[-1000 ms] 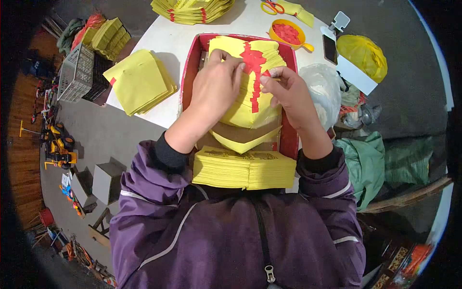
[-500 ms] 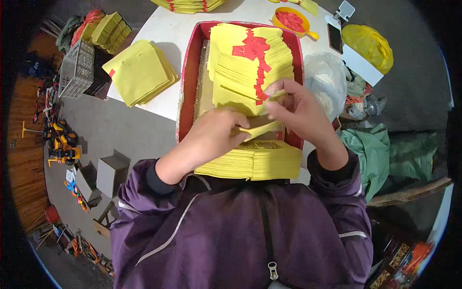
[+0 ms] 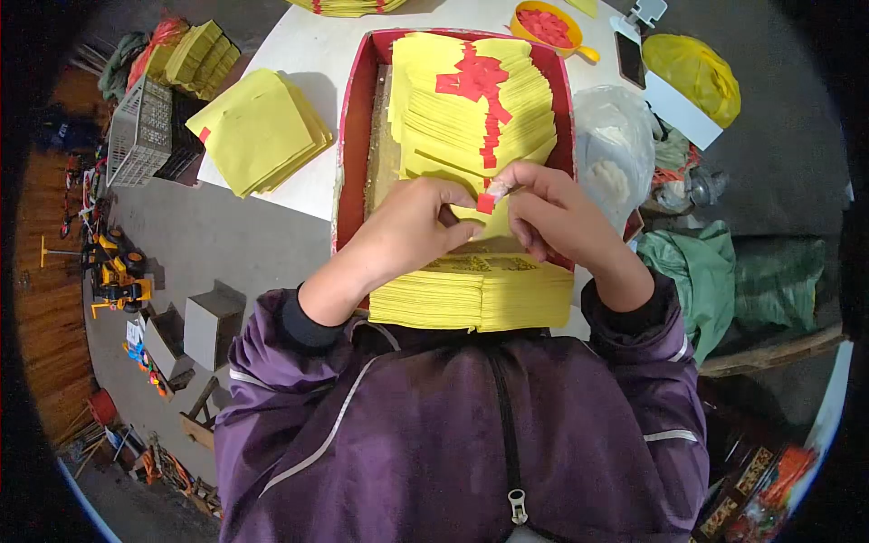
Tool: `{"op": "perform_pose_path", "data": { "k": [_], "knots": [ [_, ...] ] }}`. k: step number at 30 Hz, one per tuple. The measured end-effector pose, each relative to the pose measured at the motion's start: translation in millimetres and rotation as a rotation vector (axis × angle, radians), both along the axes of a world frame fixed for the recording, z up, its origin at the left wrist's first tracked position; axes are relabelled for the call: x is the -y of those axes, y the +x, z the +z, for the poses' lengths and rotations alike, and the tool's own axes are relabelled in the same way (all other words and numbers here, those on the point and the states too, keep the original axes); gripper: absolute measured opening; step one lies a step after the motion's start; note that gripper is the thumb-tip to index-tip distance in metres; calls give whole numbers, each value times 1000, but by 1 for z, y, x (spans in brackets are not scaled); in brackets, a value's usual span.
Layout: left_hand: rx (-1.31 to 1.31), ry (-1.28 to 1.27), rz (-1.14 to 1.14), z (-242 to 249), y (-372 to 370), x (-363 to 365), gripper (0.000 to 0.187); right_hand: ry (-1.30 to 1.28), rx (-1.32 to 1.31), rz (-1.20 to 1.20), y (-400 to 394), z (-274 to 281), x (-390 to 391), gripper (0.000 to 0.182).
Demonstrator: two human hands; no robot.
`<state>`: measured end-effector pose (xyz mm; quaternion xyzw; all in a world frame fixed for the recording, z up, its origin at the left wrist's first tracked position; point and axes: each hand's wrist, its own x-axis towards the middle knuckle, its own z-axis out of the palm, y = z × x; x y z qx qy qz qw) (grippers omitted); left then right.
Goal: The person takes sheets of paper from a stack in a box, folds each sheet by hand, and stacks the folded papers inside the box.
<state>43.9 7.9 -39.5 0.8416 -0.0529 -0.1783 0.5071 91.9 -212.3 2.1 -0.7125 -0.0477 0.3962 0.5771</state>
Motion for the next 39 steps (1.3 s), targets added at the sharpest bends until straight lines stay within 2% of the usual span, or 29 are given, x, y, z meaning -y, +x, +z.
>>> {"op": "perform_pose_path", "data": {
  "k": [4,9,13,19,23,29,33,39],
  "knots": [
    [53,-49,14,-3,-3,0,12,-24,3,42,0,-2,-3,25],
    [-16,-14,-18,2,-5,-3,14,-30,-2,57,-2,-5,-5,24],
    [84,-45,-33,6,-9,0,13,-42,74,112,-3,-9,-5,22],
    [33,-11,-41,8,-8,0,15,-103,74,144,-6,-13,-4,24],
    [-37,34,-71,11,-6,-3,15,-124,786,39,-23,-28,-8,29],
    [50,-100,-4,8,-12,0,11,-242,742,123,-31,-27,-7,35],
    [179,-130,73,19,-20,3,10,-194,660,14,-34,-29,-7,34],
    [202,-11,-51,21,-18,3,12,-227,644,42,-41,-26,-4,36]
  ]
}}
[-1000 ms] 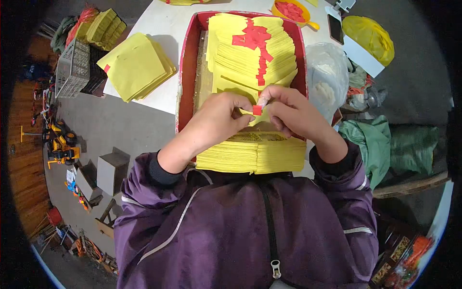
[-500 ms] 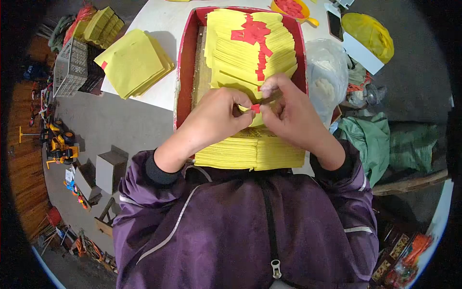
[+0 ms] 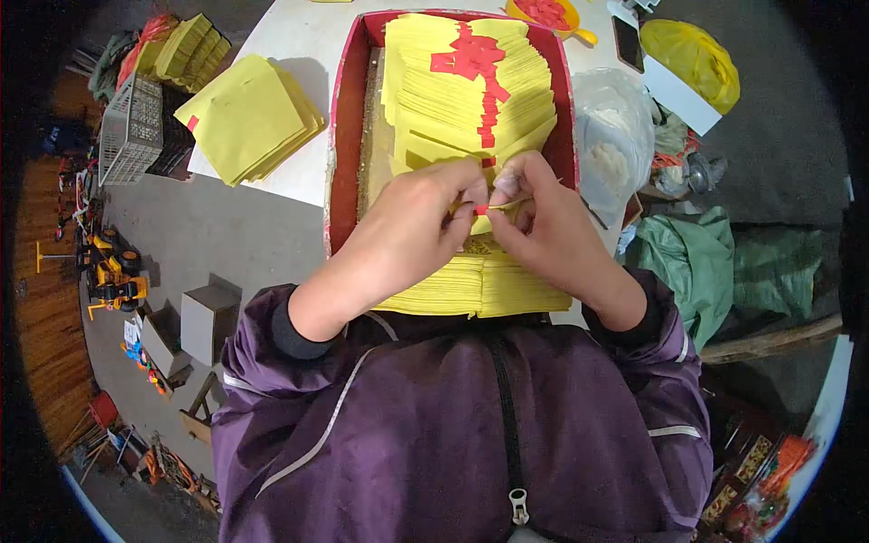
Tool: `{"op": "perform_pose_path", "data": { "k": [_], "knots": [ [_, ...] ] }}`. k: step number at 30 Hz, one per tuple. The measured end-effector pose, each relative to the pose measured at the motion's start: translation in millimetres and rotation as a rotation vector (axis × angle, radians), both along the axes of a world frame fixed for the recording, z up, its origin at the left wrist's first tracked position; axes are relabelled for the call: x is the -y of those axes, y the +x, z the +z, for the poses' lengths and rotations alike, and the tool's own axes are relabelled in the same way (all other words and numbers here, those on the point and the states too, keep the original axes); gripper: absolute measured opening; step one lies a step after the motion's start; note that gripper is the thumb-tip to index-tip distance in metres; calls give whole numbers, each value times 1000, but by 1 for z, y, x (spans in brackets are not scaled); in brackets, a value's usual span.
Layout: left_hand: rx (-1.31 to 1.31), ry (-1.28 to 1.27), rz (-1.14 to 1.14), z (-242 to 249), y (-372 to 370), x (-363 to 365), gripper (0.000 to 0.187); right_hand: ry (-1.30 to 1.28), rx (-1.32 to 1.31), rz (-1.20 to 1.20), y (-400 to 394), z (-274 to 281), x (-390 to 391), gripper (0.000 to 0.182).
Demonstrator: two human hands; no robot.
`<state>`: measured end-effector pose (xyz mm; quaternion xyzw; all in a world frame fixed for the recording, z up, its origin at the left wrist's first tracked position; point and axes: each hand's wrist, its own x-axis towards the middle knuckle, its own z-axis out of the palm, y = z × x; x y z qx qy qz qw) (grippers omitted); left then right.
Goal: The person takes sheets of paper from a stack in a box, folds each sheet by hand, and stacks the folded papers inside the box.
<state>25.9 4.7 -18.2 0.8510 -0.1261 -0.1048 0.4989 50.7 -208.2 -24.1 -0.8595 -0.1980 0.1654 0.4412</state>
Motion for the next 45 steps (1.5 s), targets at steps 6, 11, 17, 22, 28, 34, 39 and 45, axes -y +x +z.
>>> {"op": "perform_pose_path", "data": {
  "k": [6,11,17,22,28,34,39,45],
  "knots": [
    [222,132,-7,-8,-1,2,15,18,95,69,-8,6,4,27],
    [238,149,116,-7,6,4,13,-114,462,286,-18,5,14,18],
    [253,183,139,9,-1,-1,10,-191,352,279,-17,4,14,13],
    [170,178,-25,6,-17,-4,11,-149,191,200,-9,0,13,15],
    [145,249,-72,3,-15,-3,13,-137,186,152,-18,5,15,25],
    [89,230,-2,-2,-5,2,12,-179,369,267,-16,10,22,37],
    [34,211,-25,6,-3,6,11,-240,374,237,-3,18,12,37],
    [-86,176,-96,18,-2,5,12,-201,398,188,9,17,4,35]
  ]
}}
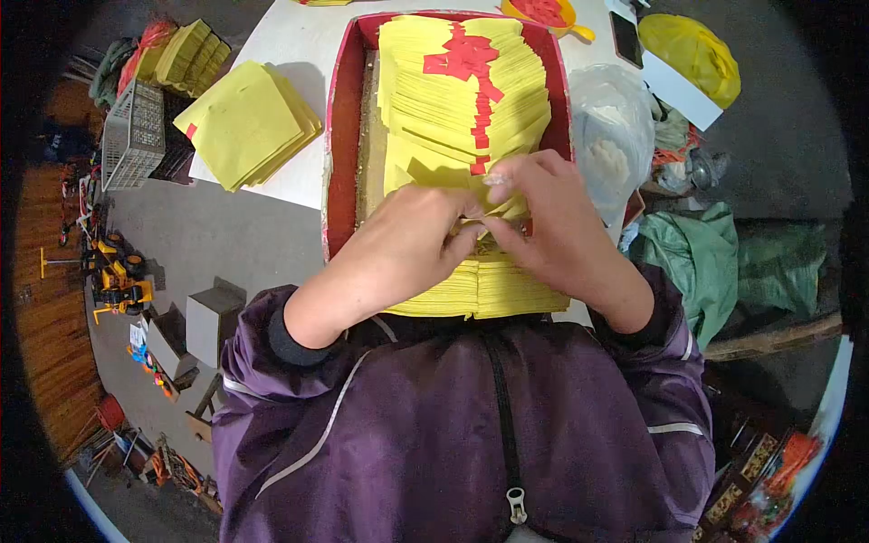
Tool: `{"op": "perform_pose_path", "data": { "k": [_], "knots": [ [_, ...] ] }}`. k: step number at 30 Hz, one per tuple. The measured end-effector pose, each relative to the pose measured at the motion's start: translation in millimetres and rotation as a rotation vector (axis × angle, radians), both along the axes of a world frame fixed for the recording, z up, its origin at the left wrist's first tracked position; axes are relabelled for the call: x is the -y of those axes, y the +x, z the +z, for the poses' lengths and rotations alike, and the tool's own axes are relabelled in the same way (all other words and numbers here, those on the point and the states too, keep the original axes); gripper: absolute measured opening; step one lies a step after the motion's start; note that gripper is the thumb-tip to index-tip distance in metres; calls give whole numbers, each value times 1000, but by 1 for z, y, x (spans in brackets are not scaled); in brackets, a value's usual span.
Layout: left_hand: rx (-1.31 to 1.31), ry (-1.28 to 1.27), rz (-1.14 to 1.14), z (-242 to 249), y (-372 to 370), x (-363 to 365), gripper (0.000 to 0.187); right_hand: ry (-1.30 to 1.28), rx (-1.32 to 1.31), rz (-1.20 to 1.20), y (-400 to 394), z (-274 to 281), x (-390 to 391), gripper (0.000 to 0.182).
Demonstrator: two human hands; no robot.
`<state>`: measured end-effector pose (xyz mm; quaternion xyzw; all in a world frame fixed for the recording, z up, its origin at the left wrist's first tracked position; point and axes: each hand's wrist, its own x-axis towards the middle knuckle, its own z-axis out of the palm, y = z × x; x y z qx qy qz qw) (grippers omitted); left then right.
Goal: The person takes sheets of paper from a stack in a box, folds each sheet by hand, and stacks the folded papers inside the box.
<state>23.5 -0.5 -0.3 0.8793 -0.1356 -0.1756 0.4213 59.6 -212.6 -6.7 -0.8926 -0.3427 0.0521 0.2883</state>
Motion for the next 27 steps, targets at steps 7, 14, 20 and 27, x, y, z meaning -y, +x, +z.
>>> {"op": "perform_pose_path", "data": {
  "k": [7,14,20,27],
  "knots": [
    [110,-23,140,-10,17,-9,10,27,128,89,24,-8,56,26],
    [126,1,137,-7,19,-4,7,-325,86,343,33,-38,78,25],
    [157,24,150,-9,12,-3,7,-459,198,450,34,-38,69,26],
    [166,32,131,-8,12,-3,7,-548,256,522,35,-50,68,24]
  ]
}}
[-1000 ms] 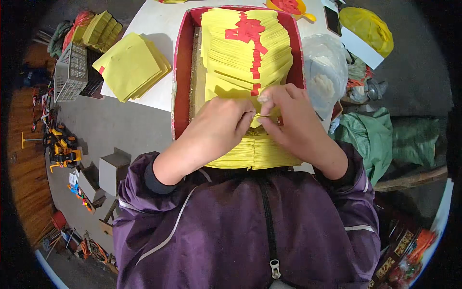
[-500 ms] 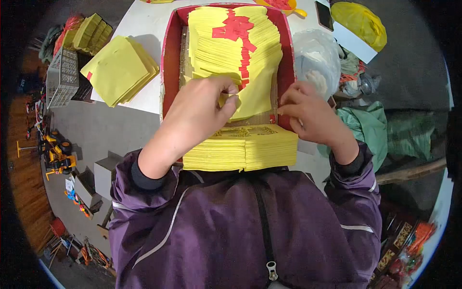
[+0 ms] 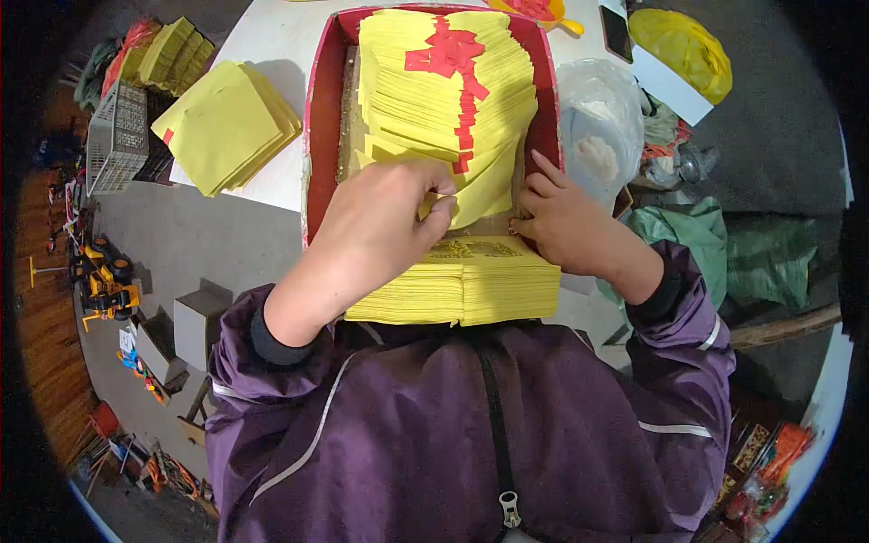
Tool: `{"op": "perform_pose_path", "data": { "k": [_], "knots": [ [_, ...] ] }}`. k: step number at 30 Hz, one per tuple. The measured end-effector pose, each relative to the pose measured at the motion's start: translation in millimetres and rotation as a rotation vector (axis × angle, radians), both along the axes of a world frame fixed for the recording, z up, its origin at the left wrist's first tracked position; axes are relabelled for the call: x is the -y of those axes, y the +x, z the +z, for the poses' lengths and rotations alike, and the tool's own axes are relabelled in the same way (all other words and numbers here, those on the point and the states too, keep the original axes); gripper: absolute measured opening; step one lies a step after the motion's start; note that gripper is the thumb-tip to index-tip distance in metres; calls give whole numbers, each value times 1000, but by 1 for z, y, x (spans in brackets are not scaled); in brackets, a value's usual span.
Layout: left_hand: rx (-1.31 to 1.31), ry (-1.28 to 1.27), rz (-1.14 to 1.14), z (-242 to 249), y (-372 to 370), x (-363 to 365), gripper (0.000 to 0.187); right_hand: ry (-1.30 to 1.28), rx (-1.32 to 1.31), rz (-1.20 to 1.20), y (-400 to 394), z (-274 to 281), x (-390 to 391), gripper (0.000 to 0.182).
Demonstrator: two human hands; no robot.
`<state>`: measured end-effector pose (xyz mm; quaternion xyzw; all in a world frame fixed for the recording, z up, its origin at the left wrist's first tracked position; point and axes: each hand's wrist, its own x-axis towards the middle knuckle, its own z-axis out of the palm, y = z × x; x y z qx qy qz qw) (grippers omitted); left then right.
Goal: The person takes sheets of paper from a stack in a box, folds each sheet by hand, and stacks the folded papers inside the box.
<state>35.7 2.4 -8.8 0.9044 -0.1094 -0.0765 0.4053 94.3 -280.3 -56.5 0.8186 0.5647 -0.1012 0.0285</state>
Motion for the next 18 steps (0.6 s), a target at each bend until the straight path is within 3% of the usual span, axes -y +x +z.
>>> {"op": "perform_pose_path", "data": {
  "k": [8,13,17,18],
  "knots": [
    [-11,8,-11,-2,0,1,7,-88,40,-39,-4,3,-5,24],
    [10,8,9,-6,-2,-4,9,43,-14,-131,3,28,-8,25],
    [-56,-16,-51,-6,2,-3,11,463,-426,-387,0,63,-5,14],
    [-49,-17,-49,-7,3,-2,11,462,-419,-384,-1,64,-6,14]
  ]
}}
